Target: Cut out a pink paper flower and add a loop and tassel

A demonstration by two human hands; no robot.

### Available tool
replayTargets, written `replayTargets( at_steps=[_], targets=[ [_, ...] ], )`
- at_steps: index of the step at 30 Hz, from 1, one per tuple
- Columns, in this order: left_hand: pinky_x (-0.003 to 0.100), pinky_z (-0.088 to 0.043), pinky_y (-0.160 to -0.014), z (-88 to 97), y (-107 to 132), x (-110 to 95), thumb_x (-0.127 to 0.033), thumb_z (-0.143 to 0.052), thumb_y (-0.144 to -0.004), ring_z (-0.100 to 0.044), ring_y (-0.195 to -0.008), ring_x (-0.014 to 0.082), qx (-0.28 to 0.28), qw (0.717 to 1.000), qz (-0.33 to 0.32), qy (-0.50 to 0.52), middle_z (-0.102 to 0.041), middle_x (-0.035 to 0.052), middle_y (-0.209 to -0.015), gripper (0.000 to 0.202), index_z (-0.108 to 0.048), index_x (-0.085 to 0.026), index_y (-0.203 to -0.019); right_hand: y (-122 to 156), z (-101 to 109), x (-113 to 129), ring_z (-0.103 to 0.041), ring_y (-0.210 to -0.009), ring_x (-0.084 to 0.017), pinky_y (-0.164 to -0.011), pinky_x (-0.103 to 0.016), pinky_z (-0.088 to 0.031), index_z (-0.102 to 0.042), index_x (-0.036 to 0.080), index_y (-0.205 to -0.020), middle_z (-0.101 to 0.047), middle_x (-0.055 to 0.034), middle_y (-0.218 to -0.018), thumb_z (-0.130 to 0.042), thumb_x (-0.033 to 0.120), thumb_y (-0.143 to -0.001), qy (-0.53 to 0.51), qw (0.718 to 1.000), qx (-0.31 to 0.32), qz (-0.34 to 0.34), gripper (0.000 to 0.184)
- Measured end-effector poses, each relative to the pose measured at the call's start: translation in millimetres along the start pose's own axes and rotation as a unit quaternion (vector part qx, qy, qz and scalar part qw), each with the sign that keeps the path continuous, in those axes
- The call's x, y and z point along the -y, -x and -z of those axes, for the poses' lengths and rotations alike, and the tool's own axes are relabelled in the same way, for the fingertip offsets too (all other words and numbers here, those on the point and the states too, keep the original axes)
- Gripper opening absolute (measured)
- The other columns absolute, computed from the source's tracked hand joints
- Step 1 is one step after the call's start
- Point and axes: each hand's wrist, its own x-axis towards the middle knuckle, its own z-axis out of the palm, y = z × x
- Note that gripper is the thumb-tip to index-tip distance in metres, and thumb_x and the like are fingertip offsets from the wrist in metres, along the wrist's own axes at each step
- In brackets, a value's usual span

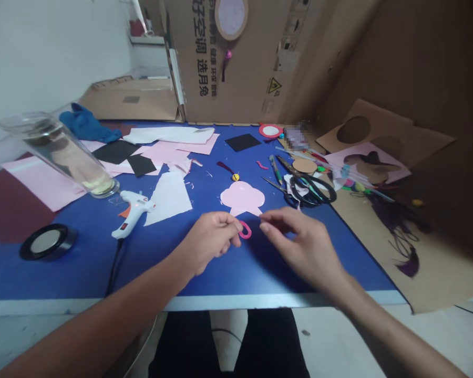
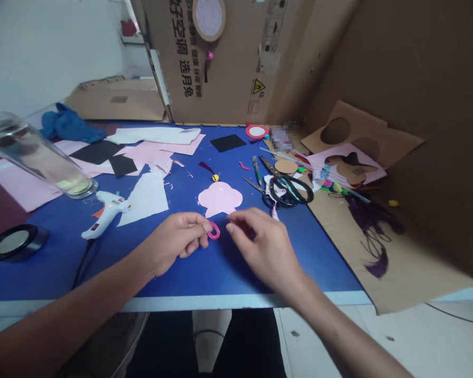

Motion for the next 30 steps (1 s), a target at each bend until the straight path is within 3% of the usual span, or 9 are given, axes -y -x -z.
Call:
replayTargets(
  at_steps=[2, 5, 9, 12, 15, 22, 24, 26, 30],
  targets=[
    [0.02, -0.022, -0.041, 0.5, -13.7, -7.8, -0.019, -0.067, -0.09, -0.042, -0.045, 0.0049, -0.012, 1.0, -0.01, -0.005, -0.067, 0.0001, -0.067, 0.009, -0.069, -0.017, -0.081, -22.0, 4.2, -8.6, -0.066, -0.069, -0.017, -0.062, -0.029, -0.049, -0.078, 0.019, -0.099, -0.077, -0.0016, -0.083, -0.07, 0.037, -0.104, -0.058, 0.99, 0.083, -0.097, 0.02],
    [0.019, -0.021, -0.04, -0.2, -29.5, -18.6, -0.018, -0.067, -0.091, -0.04, -0.044, 0.0041, -0.023, 0.999, -0.021, 0.007, -0.065, -0.0006, -0.064, 0.013, -0.068, -0.016, -0.079, -39.6, 3.7, -19.9, -0.059, -0.059, -0.015, -0.055, -0.027, -0.042, -0.075, 0.018, -0.086, -0.07, 0.0002, -0.071, -0.069, 0.046, -0.103, -0.078, 0.982, 0.12, -0.126, 0.033],
    [0.019, -0.017, -0.04, -0.3, -39.1, -24.2, -0.016, -0.068, -0.091, -0.038, -0.043, 0.0034, -0.014, 0.999, -0.023, 0.024, -0.063, -0.0011, -0.062, 0.014, -0.067, -0.015, -0.076, -29.7, -4.1, -27.1, -0.07, -0.079, -0.018, -0.07, -0.029, -0.051, -0.077, 0.019, -0.108, -0.078, -0.0058, -0.094, -0.067, 0.029, -0.106, 0.028, 0.998, 0.005, 0.049, 0.014],
    [0.02, -0.014, -0.039, 1.1, -40.7, -24.3, -0.013, -0.063, -0.093, -0.037, -0.04, 0.0035, -0.002, 0.999, 0.001, 0.035, -0.061, -0.0008, -0.058, 0.018, -0.066, -0.015, -0.075, -19.3, -4.8, -26.4, -0.07, -0.086, -0.019, -0.07, -0.03, -0.048, -0.077, 0.02, -0.118, -0.079, -0.0087, -0.105, -0.063, 0.017, -0.108, 0.175, 0.961, -0.022, 0.211, 0.017],
    [0.021, -0.011, -0.039, 1.5, -40.4, -24.6, -0.011, -0.06, -0.093, -0.034, -0.038, 0.0037, 0.017, 0.998, 0.028, 0.045, -0.06, -0.0005, -0.055, 0.022, -0.065, -0.015, -0.073, -18.6, -0.6, -23.0, -0.066, -0.079, -0.019, -0.067, -0.032, -0.045, -0.076, 0.016, -0.118, -0.079, -0.0076, -0.098, -0.06, 0.012, -0.109, 0.263, 0.911, -0.017, 0.318, 0.02],
    [0.023, -0.012, -0.04, 0.3, -41.0, -21.3, -0.015, -0.062, -0.093, -0.032, -0.038, 0.0047, 0.051, 0.998, 0.037, 0.03, -0.057, -0.0014, -0.053, 0.024, -0.063, -0.017, -0.069, -24.8, 2.0, -20.1, -0.059, -0.072, -0.019, -0.063, -0.036, -0.039, -0.076, 0.012, -0.108, -0.077, -0.0059, -0.087, -0.051, 0.012, -0.113, 0.293, 0.876, 0.006, 0.384, 0.025],
    [0.023, -0.016, -0.041, 3.8, -42.6, -17.9, -0.022, -0.063, -0.095, -0.034, -0.04, 0.0058, 0.027, 1.0, 0.009, 0.011, -0.06, -0.0016, -0.057, 0.024, -0.064, -0.018, -0.072, -22.3, 1.6, -20.6, -0.057, -0.071, -0.018, -0.063, -0.036, -0.037, -0.075, 0.013, -0.104, -0.076, -0.0051, -0.084, -0.053, 0.012, -0.113, 0.294, 0.878, 0.007, 0.378, 0.024],
    [0.022, -0.027, -0.044, 9.0, -44.4, -14.0, -0.028, -0.064, -0.096, -0.044, -0.047, 0.0078, -0.044, 0.997, -0.059, -0.03, -0.067, -0.0009, -0.066, 0.018, -0.068, -0.019, -0.081, -17.6, 1.6, -20.7, -0.056, -0.07, -0.018, -0.062, -0.036, -0.036, -0.074, 0.013, -0.1, -0.075, -0.0046, -0.082, -0.056, 0.012, -0.112, 0.291, 0.883, 0.009, 0.368, 0.022],
    [0.028, -0.053, -0.075, 15.5, -46.0, -6.8, -0.014, -0.063, -0.093, -0.07, -0.079, 0.0158, -0.178, 0.95, -0.19, -0.17, -0.08, 0.0015, -0.092, 0.016, -0.076, -0.022, -0.098, -7.2, 0.7, -20.4, -0.053, -0.068, -0.017, -0.062, -0.037, -0.032, -0.073, 0.013, -0.098, -0.073, -0.0051, -0.081, -0.056, 0.01, -0.111, 0.286, 0.89, 0.027, 0.354, 0.022]
  ],
)
